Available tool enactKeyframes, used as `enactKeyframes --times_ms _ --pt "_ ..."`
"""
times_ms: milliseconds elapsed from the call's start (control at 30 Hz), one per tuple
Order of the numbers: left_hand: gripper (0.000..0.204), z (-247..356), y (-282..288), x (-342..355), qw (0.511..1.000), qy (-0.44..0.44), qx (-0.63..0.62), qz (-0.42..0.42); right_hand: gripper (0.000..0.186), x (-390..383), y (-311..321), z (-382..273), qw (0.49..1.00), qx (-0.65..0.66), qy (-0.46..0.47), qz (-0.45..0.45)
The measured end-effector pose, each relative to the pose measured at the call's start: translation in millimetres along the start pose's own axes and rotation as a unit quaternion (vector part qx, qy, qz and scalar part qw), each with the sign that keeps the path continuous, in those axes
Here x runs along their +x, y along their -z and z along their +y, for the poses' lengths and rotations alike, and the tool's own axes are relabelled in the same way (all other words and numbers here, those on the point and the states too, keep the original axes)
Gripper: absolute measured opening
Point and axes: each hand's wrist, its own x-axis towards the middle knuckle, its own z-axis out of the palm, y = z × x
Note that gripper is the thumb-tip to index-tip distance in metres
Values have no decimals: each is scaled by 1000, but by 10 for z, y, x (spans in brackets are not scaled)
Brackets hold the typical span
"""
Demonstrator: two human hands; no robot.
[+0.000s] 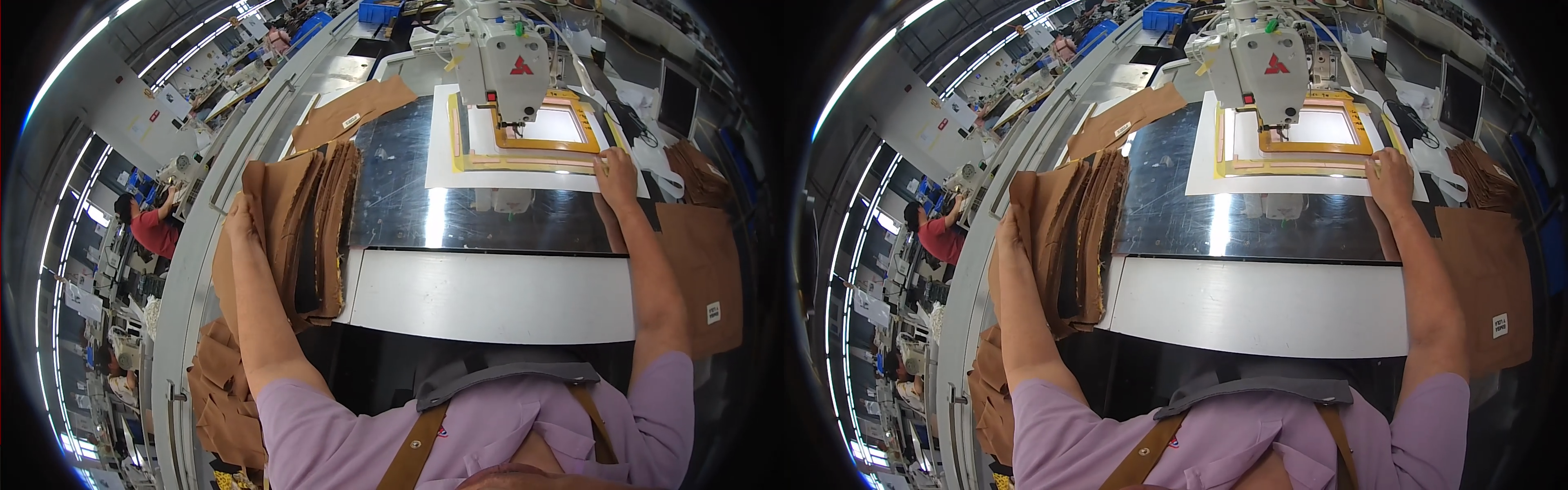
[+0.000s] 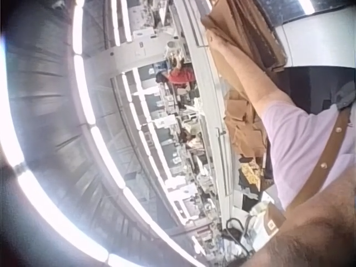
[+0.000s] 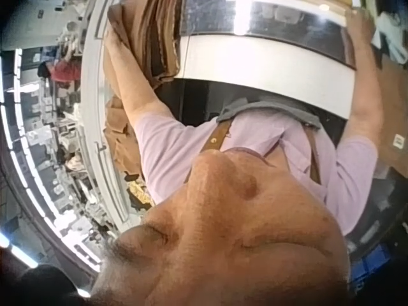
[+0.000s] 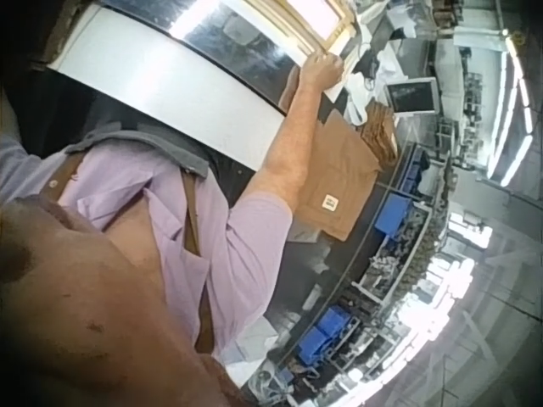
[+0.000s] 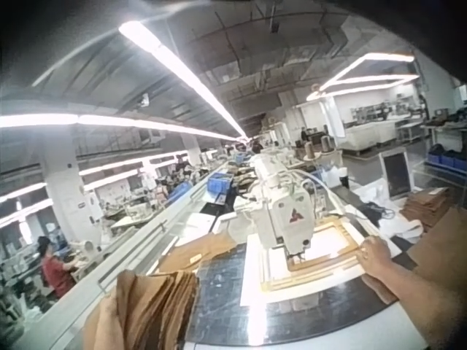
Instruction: Using an industrial sewing machine to attach labels and sew together leather bag components.
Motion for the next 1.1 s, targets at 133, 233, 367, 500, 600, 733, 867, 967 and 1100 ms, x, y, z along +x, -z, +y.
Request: enactKeyframes --times_ms 133,233,367,500,600,733,867,967,1100 --pt "16 572 -1192 -943 971 -15 -131 -200 22 -146 243 221 997 8 -24 68" --pt "10 844 -1806 -1744 936 -79 -153 -306 33 -146 162 229 946 312 -72 -55" --pt "6 758 -2376 -3121 890 -157 -62 -423 77 -216 447 -479 746 558 -215 -292" --pt "4 223 -2738 -4170 803 -152 -32 -576 88 -201 719 -449 615 648 -284 -347" --pt "25 173 -2870 -4601 675 -260 21 -690 86 -307 674 -143 648 643 -273 -302" --pt "43 158 -3057 -4528 615 -406 43 -675 64 -341 768 88 730 573 -271 -257" --pt "57 74 -3524 -3927 700 -395 145 -576 44 -367 811 72 788 535 -192 -236" --pt "64 -50 -3823 -3555 703 -441 167 -532 28 -312 857 -72 806 533 -141 -216" --pt "46 -18 -3985 -3220 664 -235 254 -663 23 -245 1150 -135 867 450 -16 -211"
